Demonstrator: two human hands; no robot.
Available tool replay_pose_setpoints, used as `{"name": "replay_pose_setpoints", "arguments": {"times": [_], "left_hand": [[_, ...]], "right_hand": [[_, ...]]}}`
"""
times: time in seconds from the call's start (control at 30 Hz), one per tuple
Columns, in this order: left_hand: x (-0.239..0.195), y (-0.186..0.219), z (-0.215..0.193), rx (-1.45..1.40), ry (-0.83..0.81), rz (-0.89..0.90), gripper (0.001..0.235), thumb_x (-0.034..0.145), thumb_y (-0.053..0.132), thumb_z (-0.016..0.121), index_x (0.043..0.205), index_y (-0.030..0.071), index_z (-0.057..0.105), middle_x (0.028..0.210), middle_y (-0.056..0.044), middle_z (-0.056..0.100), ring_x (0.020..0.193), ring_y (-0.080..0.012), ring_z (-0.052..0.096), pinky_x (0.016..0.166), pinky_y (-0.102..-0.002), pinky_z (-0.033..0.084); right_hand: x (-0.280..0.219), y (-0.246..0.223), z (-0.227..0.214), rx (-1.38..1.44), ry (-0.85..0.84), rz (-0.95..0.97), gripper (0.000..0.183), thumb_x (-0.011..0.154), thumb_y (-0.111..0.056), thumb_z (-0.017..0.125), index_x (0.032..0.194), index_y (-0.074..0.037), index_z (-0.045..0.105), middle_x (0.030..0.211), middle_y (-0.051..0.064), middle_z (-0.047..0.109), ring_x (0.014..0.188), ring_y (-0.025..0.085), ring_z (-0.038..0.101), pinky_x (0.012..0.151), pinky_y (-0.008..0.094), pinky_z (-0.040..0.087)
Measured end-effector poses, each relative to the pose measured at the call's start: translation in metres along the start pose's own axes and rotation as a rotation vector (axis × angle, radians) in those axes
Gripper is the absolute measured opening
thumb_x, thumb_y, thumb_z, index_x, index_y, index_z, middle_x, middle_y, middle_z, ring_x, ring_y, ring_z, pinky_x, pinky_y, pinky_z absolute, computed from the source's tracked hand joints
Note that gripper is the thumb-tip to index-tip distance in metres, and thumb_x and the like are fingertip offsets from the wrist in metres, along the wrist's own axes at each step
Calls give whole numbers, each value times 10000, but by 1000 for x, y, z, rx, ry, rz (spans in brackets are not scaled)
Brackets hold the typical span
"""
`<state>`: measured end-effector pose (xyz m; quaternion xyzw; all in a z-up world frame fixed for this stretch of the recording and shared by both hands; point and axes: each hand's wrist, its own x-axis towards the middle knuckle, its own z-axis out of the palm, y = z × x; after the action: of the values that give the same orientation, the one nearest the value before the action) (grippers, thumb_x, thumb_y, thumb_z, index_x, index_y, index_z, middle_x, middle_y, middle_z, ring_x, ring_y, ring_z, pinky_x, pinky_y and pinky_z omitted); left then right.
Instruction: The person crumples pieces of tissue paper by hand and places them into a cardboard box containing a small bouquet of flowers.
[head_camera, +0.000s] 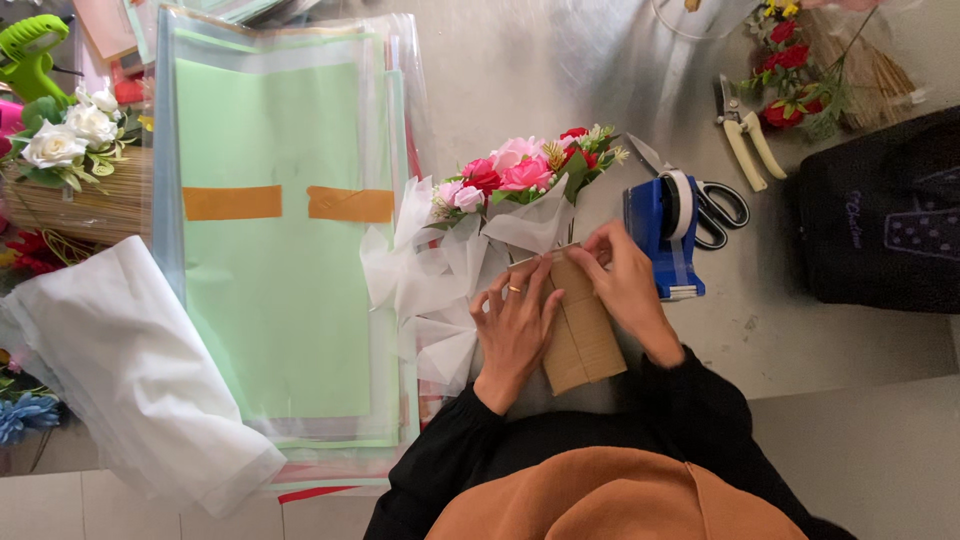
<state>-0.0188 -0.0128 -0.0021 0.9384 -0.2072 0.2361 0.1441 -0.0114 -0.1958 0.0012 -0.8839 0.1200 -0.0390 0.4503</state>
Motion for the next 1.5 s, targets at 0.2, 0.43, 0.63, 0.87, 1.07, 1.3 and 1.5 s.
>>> {"name": "replay_pose_setpoints", "arguments": {"times": [0.2,0.43,0.63,0.87,1.07,1.3,1.5], "left_hand": [[2,3,-3,42,33,17,362,1083,491,428,1342,320,615,1228,111,613,1131,-78,534,967,-344,223],[0,4,3,60,32,-20,320,1069,429,467,1336,331,615,1266,130,611,1165,-80,536,994,-361,224],[3,-3,-21,-54,-44,-46,373,1100,413,403,1423,305,555,1274,86,609,1179,-116,528,1021,-365,226],[-42,-64,-84,-283,-188,-313,376,999,385,623,1345,237,608,1203,7,582,1164,-217,517,939,-367,364],[-80,-73,-74,-92,-273,-329,602,809,403,814,1341,272,564,1246,7,455,1194,-248,433,915,-368,373],[-72,-63,-78,87,-199,-220,331,882,247,692,1157,401,591,1053,113,534,1133,-120,494,991,-371,250],[-44,-44,-107,-94,163,-334,388,959,367,766,1285,198,642,1307,10,559,1257,-164,531,1105,-333,317]], "right_hand": [[-39,-22,8,-378,138,-403,275,1031,-238,608,1291,-232,697,1118,70,556,1002,295,623,902,395,536],[-50,-33,11,-513,117,-399,406,1059,-245,574,1457,-169,605,1183,100,529,1055,303,575,925,370,506],[-46,-14,-10,-209,68,-292,379,1027,-165,665,1406,-156,669,1102,144,588,963,343,659,881,434,551],[-75,-49,-40,29,102,-98,287,1096,-129,589,1366,-49,643,1186,144,630,1035,301,694,867,352,574],[-73,-50,0,-146,19,-335,228,952,-104,751,1155,-205,772,1101,41,623,985,227,671,833,314,595],[-65,-58,84,-710,-125,-876,104,970,-142,643,1058,-196,632,966,24,525,864,183,574,800,293,514],[-54,-65,53,-8,-354,-462,134,928,-118,700,1055,-100,661,1018,71,595,1012,242,603,931,338,453]]}}
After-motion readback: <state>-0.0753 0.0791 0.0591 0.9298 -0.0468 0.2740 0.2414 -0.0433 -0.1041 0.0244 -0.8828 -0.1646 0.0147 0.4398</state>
